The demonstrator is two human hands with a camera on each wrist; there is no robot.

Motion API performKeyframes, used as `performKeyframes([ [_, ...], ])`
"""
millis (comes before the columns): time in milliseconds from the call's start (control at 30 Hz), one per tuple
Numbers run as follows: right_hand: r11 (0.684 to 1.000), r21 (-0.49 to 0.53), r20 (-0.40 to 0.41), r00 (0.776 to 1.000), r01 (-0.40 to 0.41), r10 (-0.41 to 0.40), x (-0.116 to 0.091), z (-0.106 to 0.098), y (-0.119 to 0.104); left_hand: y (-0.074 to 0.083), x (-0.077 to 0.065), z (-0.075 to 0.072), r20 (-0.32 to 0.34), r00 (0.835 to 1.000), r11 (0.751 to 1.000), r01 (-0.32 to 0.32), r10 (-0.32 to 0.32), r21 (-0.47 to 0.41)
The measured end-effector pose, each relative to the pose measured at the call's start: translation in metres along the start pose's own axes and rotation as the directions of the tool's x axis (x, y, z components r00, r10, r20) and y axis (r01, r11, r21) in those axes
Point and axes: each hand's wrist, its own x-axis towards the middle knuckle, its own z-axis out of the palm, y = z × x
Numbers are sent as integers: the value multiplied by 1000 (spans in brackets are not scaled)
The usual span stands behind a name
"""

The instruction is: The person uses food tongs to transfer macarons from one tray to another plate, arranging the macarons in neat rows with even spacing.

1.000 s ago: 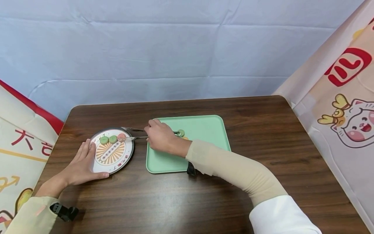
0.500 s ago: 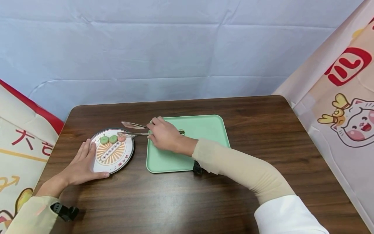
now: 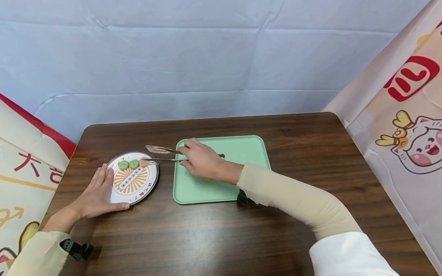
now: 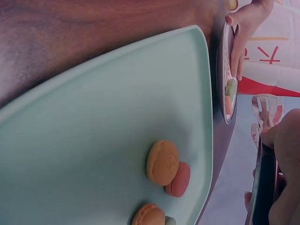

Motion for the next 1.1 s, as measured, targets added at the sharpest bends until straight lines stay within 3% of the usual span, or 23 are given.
performKeyframes([
  [700, 999, 18, -71, 997, 29, -28, -24, -12, 18, -2, 0, 1, -5, 1000, 1000, -7, 7, -2],
  [1100, 998, 55, -80, 997, 6, -2, -36, -14, 26, -3, 0, 2, -7, 1000, 1000, -4, 4, 5],
])
